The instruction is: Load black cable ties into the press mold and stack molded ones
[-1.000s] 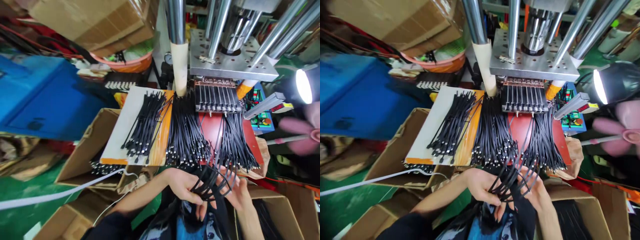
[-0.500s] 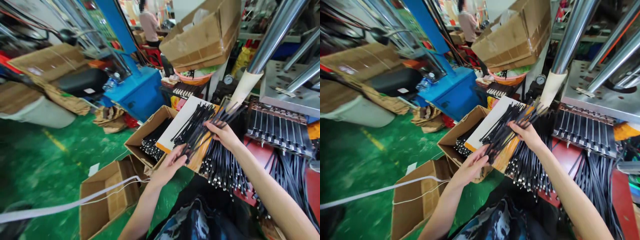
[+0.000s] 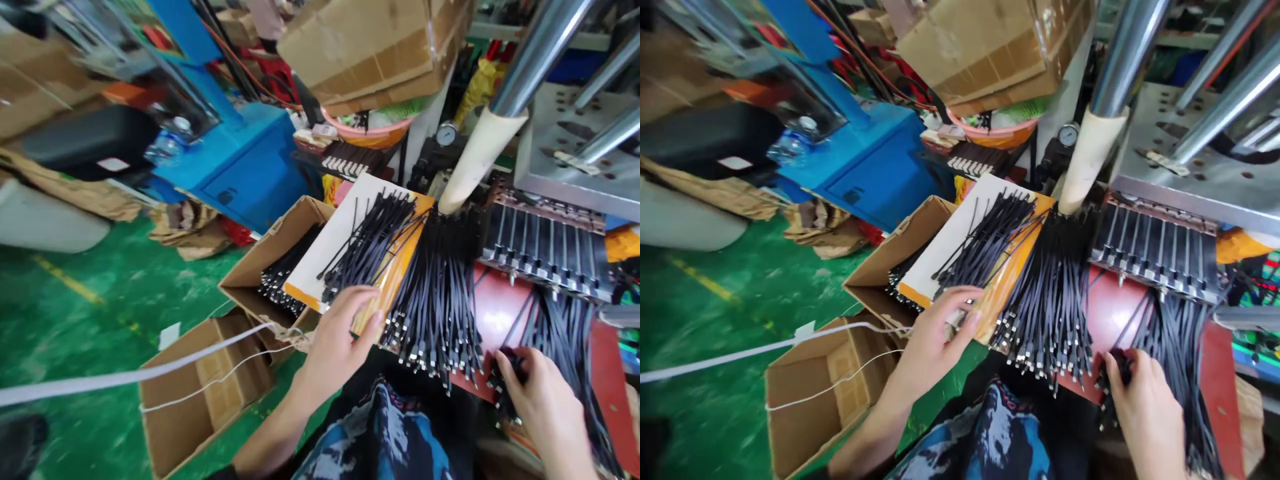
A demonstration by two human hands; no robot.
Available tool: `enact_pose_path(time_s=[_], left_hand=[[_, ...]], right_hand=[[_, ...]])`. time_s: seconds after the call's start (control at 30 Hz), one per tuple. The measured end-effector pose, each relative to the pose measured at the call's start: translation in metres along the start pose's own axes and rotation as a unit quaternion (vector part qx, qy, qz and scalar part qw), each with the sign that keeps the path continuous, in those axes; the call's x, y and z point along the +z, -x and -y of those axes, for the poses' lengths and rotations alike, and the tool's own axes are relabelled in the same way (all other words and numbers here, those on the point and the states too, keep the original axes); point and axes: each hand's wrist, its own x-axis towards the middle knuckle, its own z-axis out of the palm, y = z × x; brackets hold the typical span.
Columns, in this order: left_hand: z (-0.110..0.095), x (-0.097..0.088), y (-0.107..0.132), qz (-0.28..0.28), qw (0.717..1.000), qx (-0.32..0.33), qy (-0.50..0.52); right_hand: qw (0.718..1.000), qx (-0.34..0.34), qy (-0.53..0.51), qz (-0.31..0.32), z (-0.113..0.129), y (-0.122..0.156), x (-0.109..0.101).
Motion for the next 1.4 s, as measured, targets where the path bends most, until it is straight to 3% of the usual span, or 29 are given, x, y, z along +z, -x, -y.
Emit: enact_pose_path(time_s=[0.1, 0.2, 0.27, 0.4, 0.47, 0.53, 0.67, 0.73, 0.8, 0.9, 1.07, 1.13, 1.2, 1.27, 1.33, 1.4], left_hand=[[-0.021, 0.044, -0.044, 0.112, 0.991, 0.007, -0.076], [-0.028, 0.082, -0.081, 0.148, 0.972, 0.013, -0.181], [-0.028, 0.094, -0.096, 0.167, 0.967, 0.024, -0.192], [-0.027, 0.091, -0.107, 0.174, 0.970, 0.043, -0.165], [-0.028, 0.085, -0.107, 0.171, 0.976, 0.052, -0.126], [-0.028, 0.082, -0.107, 0.179, 0.981, 0.051, -0.058], [-0.026, 0.086, -0.111, 0.191, 0.975, -0.011, 0.110], [-0.025, 0.088, -0.114, 0.176, 0.966, -0.049, 0.184], [-0.025, 0.088, -0.116, 0.155, 0.960, -0.067, 0.221], [-0.033, 0.082, -0.111, 0.165, 0.950, -0.088, 0.249], [-0.067, 0.075, -0.070, 0.351, 0.853, -0.162, 0.351], [-0.079, 0.076, -0.051, 0.388, 0.833, -0.157, 0.361], [-0.086, 0.078, -0.036, 0.400, 0.831, -0.141, 0.359], [-0.088, 0.082, -0.026, 0.391, 0.852, -0.101, 0.332], [-0.086, 0.087, -0.016, 0.392, 0.874, -0.042, 0.283], [-0.082, 0.093, -0.008, 0.406, 0.884, 0.002, 0.231]], right_hand=[[0.999, -0.019, 0.012, -0.029, 0.011, 0.007, 0.005], [0.999, 0.005, 0.009, -0.042, 0.017, 0.002, -0.002], [0.998, 0.018, 0.044, -0.036, 0.015, -0.003, -0.008], [0.998, 0.006, 0.065, -0.019, 0.000, -0.013, -0.017], [0.999, 0.033, -0.003, -0.028, -0.007, -0.014, -0.025], [0.987, 0.060, -0.148, -0.020, -0.010, -0.010, -0.035], [0.895, 0.037, -0.442, 0.052, -0.004, 0.013, -0.055], [0.862, 0.013, -0.502, 0.074, 0.003, 0.025, -0.061], [0.846, -0.008, -0.528, 0.077, 0.011, 0.033, -0.065], [0.838, -0.041, -0.541, 0.059, 0.028, 0.036, -0.066], [0.829, -0.148, -0.535, 0.065, 0.074, 0.030, -0.057], [0.834, -0.174, -0.519, 0.070, 0.083, 0.029, -0.056], [0.839, -0.202, -0.496, 0.096, 0.081, 0.029, -0.059], [0.839, -0.203, -0.483, 0.144, 0.072, 0.027, -0.065], [0.830, -0.172, -0.503, 0.171, 0.063, 0.025, -0.069], [0.819, -0.125, -0.542, 0.146, 0.061, 0.022, -0.068]])
